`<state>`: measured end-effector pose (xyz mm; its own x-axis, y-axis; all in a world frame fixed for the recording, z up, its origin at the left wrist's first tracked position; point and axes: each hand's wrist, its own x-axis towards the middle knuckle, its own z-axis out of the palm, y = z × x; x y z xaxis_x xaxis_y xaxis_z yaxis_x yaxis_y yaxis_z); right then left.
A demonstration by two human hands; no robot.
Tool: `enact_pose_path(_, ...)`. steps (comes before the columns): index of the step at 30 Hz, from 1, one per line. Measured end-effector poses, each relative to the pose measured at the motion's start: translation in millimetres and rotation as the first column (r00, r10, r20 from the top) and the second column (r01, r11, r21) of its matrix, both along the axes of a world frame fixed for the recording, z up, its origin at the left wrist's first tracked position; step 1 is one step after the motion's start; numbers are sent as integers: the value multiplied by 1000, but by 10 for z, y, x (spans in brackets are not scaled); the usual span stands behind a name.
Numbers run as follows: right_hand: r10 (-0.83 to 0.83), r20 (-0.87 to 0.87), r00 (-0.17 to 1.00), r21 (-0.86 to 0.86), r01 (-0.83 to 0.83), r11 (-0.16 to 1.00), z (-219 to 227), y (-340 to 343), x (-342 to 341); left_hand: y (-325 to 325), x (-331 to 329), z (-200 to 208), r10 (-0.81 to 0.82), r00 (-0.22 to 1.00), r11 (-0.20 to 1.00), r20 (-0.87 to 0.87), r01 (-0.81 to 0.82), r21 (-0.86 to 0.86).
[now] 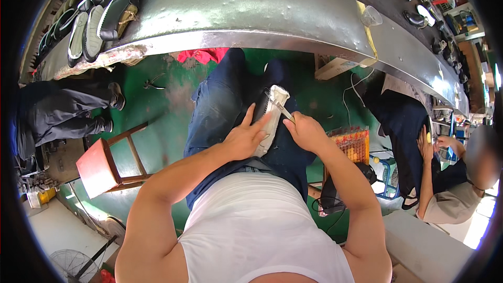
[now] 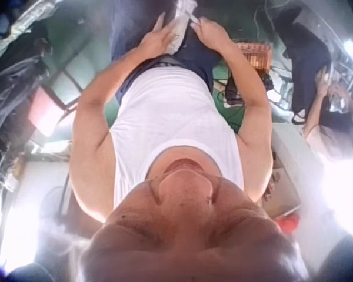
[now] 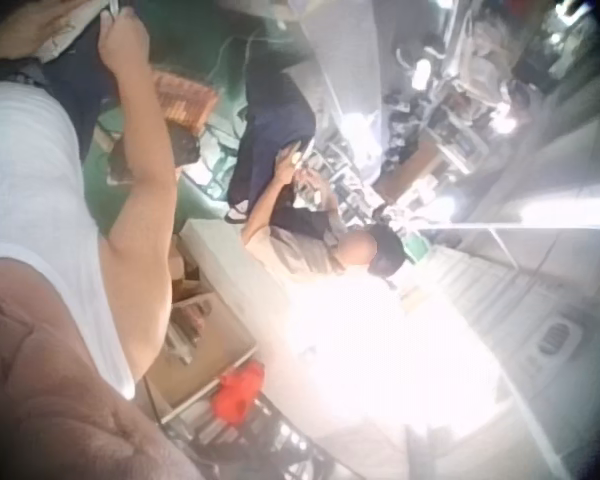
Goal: Assembling shoe components and lasting the upper onto the sole using pliers and a hammer at a factory workbench.
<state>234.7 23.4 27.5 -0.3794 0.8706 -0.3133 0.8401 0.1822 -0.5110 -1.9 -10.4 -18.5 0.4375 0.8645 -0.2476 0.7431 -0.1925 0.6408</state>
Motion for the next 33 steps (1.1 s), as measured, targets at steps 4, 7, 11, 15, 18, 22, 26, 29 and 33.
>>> enact_pose_path(4,23,-281,959,220,42,975,168,-176,-24,-73,-31,144,390,884,881,260,-275,-384)
enact_pose_path(7,58,-35,998,-87,-61,994,47,-254,72,34,-35,76,334,910,885,247,-213,-414)
enact_pose_path(11,-262,-341,903,-135,228,964,-170,-397,328,255,-262,566,379,882,853,280,-217,-474)
enact_pose_path(15,-303,-344,889,-77,295,952,-327,-476,382,450,-759,1438,357,808,879,468,-121,-461)
enact_pose_path(18,-248,-272,930,-85,233,969,-362,-318,355,918,-1004,1959,281,799,953,532,-165,-255)
enact_pose_path(22,-189,-107,976,-184,167,969,-393,-115,445,2337,-926,2461,163,905,979,393,-199,52)
enact_pose_path(26,-193,-89,977,-244,166,956,-348,7,553,3905,-814,2563,241,951,879,-194,-129,459)
enact_pose_path(29,-244,-85,966,-330,203,922,-360,42,623,4600,-927,2117,349,764,706,-543,167,689)
enact_pose_path(33,-228,2,974,-424,207,881,19,176,473,4839,-1387,1235,275,920,657,-280,32,753)
